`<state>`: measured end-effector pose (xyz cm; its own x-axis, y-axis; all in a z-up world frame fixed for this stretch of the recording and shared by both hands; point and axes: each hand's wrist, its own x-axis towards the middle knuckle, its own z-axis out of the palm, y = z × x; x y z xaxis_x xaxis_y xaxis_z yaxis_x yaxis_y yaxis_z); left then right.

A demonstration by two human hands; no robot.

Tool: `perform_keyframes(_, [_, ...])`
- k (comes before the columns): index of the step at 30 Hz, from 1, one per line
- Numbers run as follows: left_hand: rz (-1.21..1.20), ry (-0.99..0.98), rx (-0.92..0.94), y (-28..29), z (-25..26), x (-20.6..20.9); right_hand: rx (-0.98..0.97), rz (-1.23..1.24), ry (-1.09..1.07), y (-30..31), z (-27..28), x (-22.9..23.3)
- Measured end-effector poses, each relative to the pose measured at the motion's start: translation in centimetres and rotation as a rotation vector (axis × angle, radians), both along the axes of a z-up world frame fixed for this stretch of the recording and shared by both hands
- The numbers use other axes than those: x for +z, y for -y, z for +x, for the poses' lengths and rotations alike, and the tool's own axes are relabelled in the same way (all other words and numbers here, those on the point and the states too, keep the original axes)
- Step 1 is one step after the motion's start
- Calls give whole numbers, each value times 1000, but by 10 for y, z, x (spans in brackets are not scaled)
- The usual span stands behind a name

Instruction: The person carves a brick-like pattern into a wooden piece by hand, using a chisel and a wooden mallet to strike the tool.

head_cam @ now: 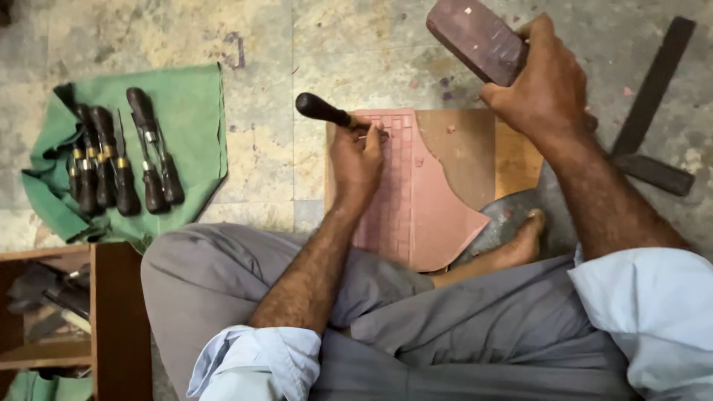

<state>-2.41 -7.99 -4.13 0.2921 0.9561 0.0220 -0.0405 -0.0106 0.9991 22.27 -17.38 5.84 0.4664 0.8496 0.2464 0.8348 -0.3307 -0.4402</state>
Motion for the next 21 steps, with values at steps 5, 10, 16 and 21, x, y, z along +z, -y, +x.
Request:
perform_keyframes(5, [41,-18,-20,2,2,-3,270,307,270,5,-19,30])
perform_keyframes(10, [143,-326,11,9,0,18,343,413,384,4,-33,52])
perform_keyframes(16, [220,-535,-8,15,1,35,368,501,340,13,-44,62])
perform_keyframes(21, [372,-625,-19,17,2,34,424,467,554,4,-64,59])
